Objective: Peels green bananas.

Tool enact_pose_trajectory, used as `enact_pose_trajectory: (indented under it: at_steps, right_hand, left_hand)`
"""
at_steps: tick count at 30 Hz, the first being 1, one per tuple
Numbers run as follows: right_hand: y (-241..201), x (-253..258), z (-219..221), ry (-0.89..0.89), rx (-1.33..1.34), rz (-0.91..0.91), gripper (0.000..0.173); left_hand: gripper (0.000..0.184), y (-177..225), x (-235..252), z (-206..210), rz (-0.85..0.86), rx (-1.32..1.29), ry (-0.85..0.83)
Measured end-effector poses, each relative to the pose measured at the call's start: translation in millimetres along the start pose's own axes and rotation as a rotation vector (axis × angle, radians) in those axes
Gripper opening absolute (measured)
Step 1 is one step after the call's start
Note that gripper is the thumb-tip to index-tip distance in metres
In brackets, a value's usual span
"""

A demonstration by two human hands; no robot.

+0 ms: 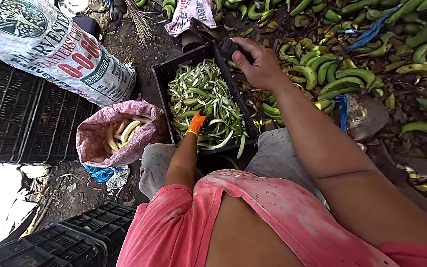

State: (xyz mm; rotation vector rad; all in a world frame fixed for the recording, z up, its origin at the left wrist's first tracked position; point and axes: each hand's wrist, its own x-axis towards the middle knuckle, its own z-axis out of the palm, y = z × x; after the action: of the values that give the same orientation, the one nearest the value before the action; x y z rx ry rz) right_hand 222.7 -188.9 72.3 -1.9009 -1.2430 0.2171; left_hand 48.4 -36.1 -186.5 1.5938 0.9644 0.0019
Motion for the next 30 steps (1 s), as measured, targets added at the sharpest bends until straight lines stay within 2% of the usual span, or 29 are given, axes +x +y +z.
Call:
enact_pose_trajectory:
  at_steps: [5, 8, 10, 15, 18, 21, 22, 25, 27, 28, 30]
  right_hand:
    - [-2, 1, -1, -0.01, -0.032, 0.014, 0.057]
    - [1, 3, -2, 0.002, -0.048, 0.022, 0.058]
    - [0, 4, -4, 0.02, -0.039, 0.027, 0.058]
    - [-1, 7, -11, 0.077, -0.002, 0.009, 0.058]
    - [1, 10, -13, 0.097, 0.007, 0.005, 0.06]
    - [5, 9, -7, 0.089, 0.017, 0.008, 0.06]
    - [5, 9, -5, 0.073, 0.033, 0.009, 0.06]
    - [5, 9, 0, -0.071, 0.14, -0.007, 0.055]
    - [2, 7, 4, -0.247, 0.216, -0.013, 0.047]
    - [3, 8, 8, -0.321, 0.225, -0.021, 0.045]
    - [4, 9, 20, -0.405, 0.216, -0.031, 0.044]
  left_hand:
    - [0.083, 55, -9, -6, 0.021, 0.668, 0.039]
    - [0.09, 90, -24, -24, 0.061, 0.696, 0.041]
    - [0.094, 111, -39, -43, 0.144, 0.541, 0.042]
    - [0.092, 155, -116, -98, 0.458, -0.175, 0.043]
    - [0.082, 166, -132, -116, 0.624, -0.329, 0.036]
    - [0.072, 174, -122, -110, 0.579, -0.391, 0.212]
    - [0.07, 174, -116, -108, 0.57, -0.437, 0.218]
    - [0.074, 170, -107, -110, 0.648, -0.667, 0.014]
    - [0.072, 162, -107, -111, 0.688, -0.776, -0.136]
    - [0.063, 157, -110, -111, 0.694, -0.79, -0.174]
    - [0.033, 142, -119, -108, 0.68, -0.751, -0.196]
